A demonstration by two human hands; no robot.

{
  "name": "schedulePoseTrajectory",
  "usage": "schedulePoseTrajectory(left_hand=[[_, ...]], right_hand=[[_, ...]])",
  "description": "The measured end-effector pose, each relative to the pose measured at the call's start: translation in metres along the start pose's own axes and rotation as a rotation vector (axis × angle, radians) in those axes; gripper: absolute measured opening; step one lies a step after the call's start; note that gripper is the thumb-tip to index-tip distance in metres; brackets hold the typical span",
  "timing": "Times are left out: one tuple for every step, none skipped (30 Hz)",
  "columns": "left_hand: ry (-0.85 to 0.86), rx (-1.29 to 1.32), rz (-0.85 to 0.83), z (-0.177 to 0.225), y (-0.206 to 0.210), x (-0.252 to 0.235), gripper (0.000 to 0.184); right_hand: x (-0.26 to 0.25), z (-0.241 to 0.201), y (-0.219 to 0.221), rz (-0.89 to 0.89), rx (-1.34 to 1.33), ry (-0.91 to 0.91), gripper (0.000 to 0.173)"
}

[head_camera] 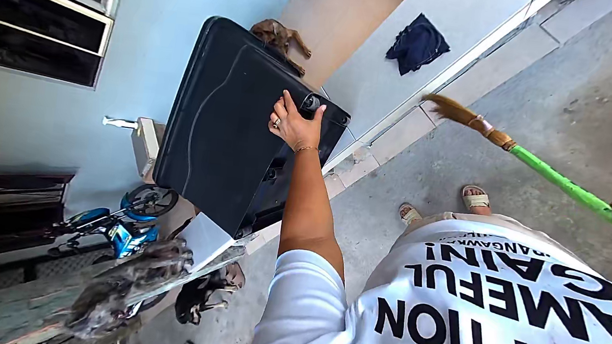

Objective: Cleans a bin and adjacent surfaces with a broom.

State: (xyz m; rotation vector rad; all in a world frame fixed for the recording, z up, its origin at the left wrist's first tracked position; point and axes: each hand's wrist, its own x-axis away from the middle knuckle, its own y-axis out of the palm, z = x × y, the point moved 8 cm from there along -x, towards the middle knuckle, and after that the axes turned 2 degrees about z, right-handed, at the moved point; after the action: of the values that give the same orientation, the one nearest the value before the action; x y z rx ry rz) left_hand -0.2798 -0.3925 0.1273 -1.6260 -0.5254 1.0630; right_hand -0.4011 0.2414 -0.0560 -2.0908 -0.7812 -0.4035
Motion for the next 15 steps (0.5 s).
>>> schedulePoseTrajectory(left_hand=[[-0.027,-0.022,0.003,0.001,0.001,-0.001,0.101],[-0.044,-0.045,0.004,0.002,0.003,-0.003,0.099],[-0.045,-0.058,0.003,0.004,0.006,-0.004,0.093],[-0.030,-0.061,0.001,0.006,0.008,-0.005,0.087],[-0.008,-0.062,-0.003,0.006,0.010,-0.006,0.080],[0.016,-0.061,-0.005,0.005,0.011,-0.007,0.075],[0.039,-0.057,-0.015,0.003,0.011,-0.008,0.070],[0.057,-0.045,-0.029,0.000,0.010,-0.009,0.065],[0.072,-0.025,-0.038,-0.002,0.008,-0.010,0.062],[0.084,-0.004,-0.036,-0.003,0.006,-0.011,0.059],[0.089,0.004,-0.035,-0.004,0.005,-0.012,0.058],[0.086,-0.003,-0.039,-0.004,0.005,-0.012,0.059],[0.080,-0.014,-0.041,-0.004,0.005,-0.011,0.062],[0.074,-0.021,-0.038,-0.004,0.005,-0.011,0.064],[0.069,-0.023,-0.035,-0.004,0.005,-0.011,0.064]], right_hand=[[0.000,-0.005,0.001,-0.001,-0.027,-0.012,0.041],[0.000,-0.008,0.002,-0.002,-0.063,-0.028,0.042],[-0.001,-0.010,0.003,-0.002,-0.105,-0.042,0.042],[-0.002,-0.010,0.005,-0.004,-0.145,-0.053,0.042],[-0.003,-0.009,0.006,-0.005,-0.179,-0.066,0.043],[-0.005,-0.008,0.007,-0.004,-0.202,-0.080,0.043],[-0.008,-0.006,0.009,0.004,-0.213,-0.094,0.043],[-0.010,-0.002,0.012,0.006,-0.214,-0.098,0.043],[-0.011,0.000,0.013,0.004,-0.214,-0.097,0.042],[-0.012,0.001,0.015,0.004,-0.214,-0.093,0.042],[-0.011,0.003,0.017,0.003,-0.216,-0.088,0.042],[-0.011,0.003,0.019,-0.002,-0.219,-0.083,0.043],[-0.010,0.002,0.021,-0.007,-0.225,-0.081,0.043],[-0.009,0.000,0.021,-0.011,-0.231,-0.082,0.043],[-0.008,-0.003,0.022,-0.013,-0.239,-0.086,0.044]])
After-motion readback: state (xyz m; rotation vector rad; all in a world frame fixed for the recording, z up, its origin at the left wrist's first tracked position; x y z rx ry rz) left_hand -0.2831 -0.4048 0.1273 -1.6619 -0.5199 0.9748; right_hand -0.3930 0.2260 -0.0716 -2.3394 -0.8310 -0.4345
